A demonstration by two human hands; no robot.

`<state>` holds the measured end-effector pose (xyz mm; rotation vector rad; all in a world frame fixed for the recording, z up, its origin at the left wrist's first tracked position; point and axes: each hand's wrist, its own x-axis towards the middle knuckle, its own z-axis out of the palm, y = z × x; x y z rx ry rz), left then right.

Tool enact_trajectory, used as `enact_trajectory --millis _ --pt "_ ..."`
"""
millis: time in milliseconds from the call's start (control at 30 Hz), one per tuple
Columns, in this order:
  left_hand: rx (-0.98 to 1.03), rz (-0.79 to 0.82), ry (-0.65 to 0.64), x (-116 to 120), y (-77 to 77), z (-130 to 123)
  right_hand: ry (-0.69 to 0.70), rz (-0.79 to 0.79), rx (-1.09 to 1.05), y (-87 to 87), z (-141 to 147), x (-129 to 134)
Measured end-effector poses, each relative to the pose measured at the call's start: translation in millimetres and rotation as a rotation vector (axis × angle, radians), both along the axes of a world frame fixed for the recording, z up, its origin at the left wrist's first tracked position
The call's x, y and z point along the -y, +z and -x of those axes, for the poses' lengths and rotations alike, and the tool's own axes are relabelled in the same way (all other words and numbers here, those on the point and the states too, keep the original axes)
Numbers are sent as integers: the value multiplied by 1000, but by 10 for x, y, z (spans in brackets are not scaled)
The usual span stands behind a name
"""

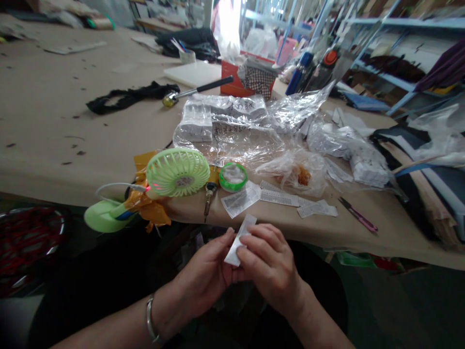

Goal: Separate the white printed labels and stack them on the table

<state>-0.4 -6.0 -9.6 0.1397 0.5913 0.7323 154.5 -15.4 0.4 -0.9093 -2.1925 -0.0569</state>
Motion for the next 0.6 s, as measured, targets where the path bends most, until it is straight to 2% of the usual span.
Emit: enact_trajectory --millis 100,167,233,333,400,467,600 --pt "-64 34 60 -4 9 -56 61 71 49 -63 40 227" --pt "-137 27 62 -2 14 -74 58 92 45 -69 1 236" --pt "-214 19 22 1 27 -75 -49 100 50 -43 -86 128" --pt "-344 11 -61 8 44 -57 -391 111 166 10 -225 -130" --pt "-397 1 -85 14 36 -43 -562 131 291 21 -275 -259" --pt "-424 -2 -89 23 12 -32 -622 144 382 4 -288 -301" --pt "-444 -29 -95 45 -44 -24 -586 92 393 -63 -308 -207"
